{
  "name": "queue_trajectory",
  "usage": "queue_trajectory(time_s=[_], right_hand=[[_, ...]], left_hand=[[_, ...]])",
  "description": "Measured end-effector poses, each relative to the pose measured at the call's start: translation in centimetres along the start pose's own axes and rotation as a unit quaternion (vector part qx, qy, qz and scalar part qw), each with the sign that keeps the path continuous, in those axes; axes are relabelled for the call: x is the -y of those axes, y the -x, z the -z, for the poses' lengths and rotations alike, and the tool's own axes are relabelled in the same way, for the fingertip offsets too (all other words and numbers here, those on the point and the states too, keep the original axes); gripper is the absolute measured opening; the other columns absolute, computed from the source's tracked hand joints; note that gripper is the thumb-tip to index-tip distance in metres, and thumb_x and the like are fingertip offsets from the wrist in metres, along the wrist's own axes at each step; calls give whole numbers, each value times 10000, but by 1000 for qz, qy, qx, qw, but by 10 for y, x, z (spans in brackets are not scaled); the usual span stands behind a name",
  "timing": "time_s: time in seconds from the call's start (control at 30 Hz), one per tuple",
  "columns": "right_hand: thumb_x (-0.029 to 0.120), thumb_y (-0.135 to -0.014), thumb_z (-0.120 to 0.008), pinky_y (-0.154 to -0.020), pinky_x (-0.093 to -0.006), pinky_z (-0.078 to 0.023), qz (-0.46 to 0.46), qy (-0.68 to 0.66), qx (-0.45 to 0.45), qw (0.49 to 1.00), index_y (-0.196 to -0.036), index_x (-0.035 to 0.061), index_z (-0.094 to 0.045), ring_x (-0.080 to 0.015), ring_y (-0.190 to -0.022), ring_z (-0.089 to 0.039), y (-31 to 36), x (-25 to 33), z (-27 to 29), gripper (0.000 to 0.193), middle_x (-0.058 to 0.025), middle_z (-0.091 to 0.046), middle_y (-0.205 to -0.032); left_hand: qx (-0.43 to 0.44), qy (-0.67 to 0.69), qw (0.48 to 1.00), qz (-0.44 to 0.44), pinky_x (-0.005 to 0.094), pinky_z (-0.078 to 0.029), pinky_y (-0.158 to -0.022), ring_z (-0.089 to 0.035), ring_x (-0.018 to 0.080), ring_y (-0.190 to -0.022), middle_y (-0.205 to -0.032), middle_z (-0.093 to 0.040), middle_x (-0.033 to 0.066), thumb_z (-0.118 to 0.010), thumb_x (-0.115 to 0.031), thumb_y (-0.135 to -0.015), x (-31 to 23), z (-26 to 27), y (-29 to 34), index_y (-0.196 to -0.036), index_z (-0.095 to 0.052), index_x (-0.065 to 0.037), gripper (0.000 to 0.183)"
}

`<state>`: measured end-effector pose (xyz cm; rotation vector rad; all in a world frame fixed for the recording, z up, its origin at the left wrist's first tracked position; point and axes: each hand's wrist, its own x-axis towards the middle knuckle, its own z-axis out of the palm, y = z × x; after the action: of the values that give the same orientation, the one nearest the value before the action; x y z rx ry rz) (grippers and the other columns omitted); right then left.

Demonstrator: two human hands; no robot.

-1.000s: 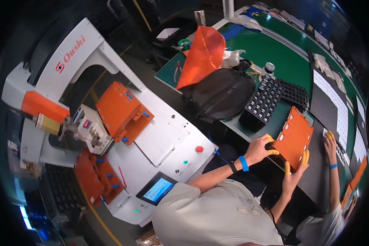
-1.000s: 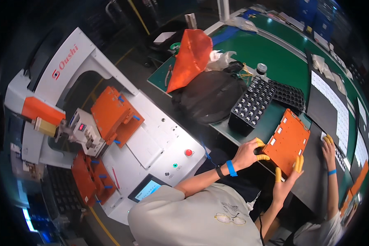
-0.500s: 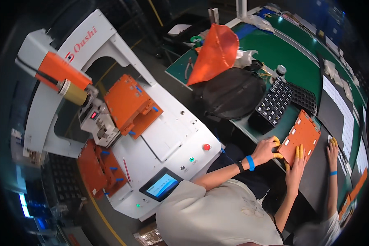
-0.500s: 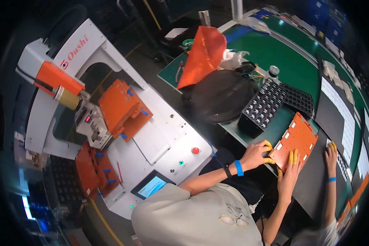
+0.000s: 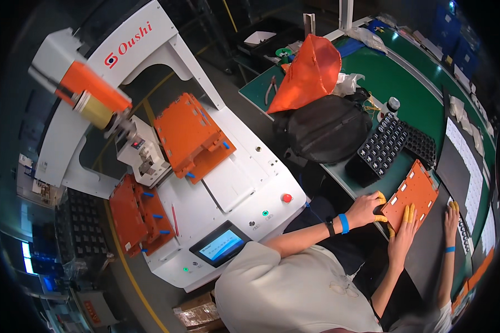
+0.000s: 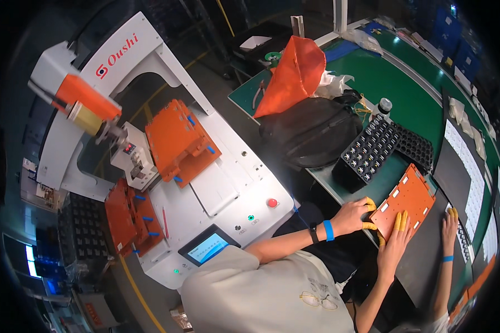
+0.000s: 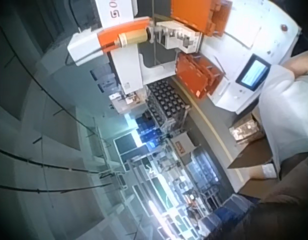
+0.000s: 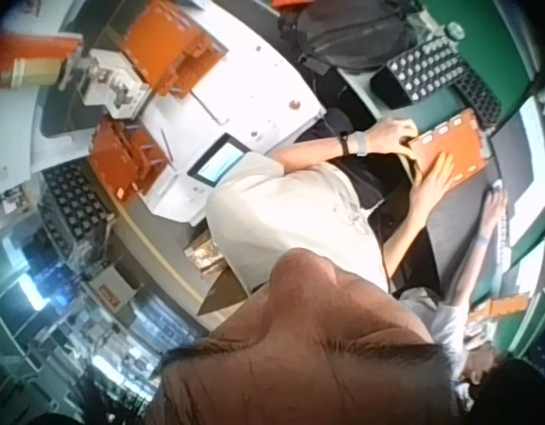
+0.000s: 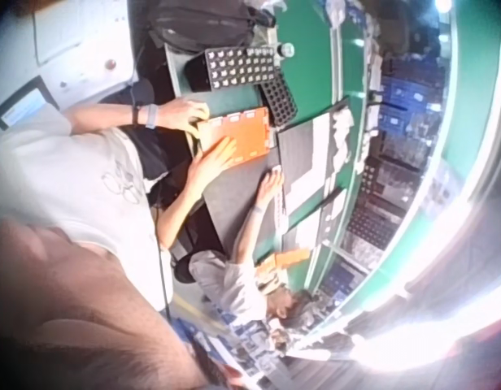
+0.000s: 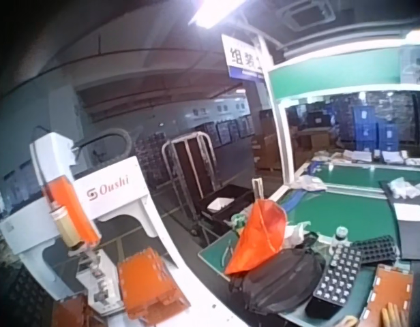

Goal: The person assembles small white components onto an orange panel, then places the panel into a press machine. They repeat this process with multiple panels, handling them one at a time and using the machine to secure the components.

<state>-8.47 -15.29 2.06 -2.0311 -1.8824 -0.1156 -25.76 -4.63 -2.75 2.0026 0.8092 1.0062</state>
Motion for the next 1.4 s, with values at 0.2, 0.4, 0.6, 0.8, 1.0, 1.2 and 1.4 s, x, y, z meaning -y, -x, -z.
queue_trajectory(time_s=[0.2,0.4,0.6,0.8,1.0,1.2,1.4], right_hand=[[-124,-762,-523,-1232,-533,-133,4,20,7,1000,-1495,-16,-365,-379,-1492,-232,2,-2,-2,757,-186,-351,-1566],[-101,-786,-521,-1233,-528,-133,5,30,16,999,-1494,-21,-366,-386,-1491,-226,-1,2,0,729,-193,-344,-1568],[-74,-803,-540,-1235,-514,-143,7,37,6,999,-1499,-17,-366,-380,-1492,-227,2,2,-2,719,-190,-333,-1578],[-42,-823,-556,-1236,-504,-151,4,43,7,999,-1500,-15,-368,-372,-1492,-232,1,3,-2,703,-186,-335,-1578],[36,-870,-568,-1234,-500,-163,3,55,5,998,-1502,-14,-362,-372,-1491,-238,0,5,-2,666,-183,-334,-1580],[96,-913,-552,-1229,-500,-172,9,71,12,997,-1506,-17,-350,-376,-1491,-238,2,1,-7,637,-185,-333,-1581],[109,-915,-555,-1229,-502,-163,29,91,29,995,-1509,-31,-329,-372,-1497,-222,3,-1,-2,650,-195,-313,-1588]], left_hand=[[-5,9,1000,-16,433,-536,-808,-656,343,-939,-1096,-641,96,-833,-383,-724,0,2,-1,-1012,-676,-9,497],[17,8,1000,-6,431,-535,-803,-659,339,-943,-1071,-652,98,-834,-410,-724,4,3,-3,-1000,-678,-9,511],[18,15,1000,-10,431,-534,-796,-663,340,-931,-1075,-656,101,-833,-425,-726,3,4,-4,-1002,-685,-3,526],[14,19,1000,-7,433,-536,-793,-665,340,-928,-1067,-658,102,-844,-425,-714,5,3,-3,-993,-688,-3,529],[17,26,1000,-1,434,-540,-788,-664,346,-932,-1060,-659,107,-847,-415,-712,8,3,-4,-994,-689,-3,523],[20,40,999,-1,435,-538,-792,-657,356,-925,-1043,-656,114,-851,-401,-711,9,5,-5,-993,-687,-3,514],[22,50,998,-5,429,-536,-801,-656,348,-945,-1055,-652,125,-862,-391,-695,13,0,-4,-977,-681,11,523]])
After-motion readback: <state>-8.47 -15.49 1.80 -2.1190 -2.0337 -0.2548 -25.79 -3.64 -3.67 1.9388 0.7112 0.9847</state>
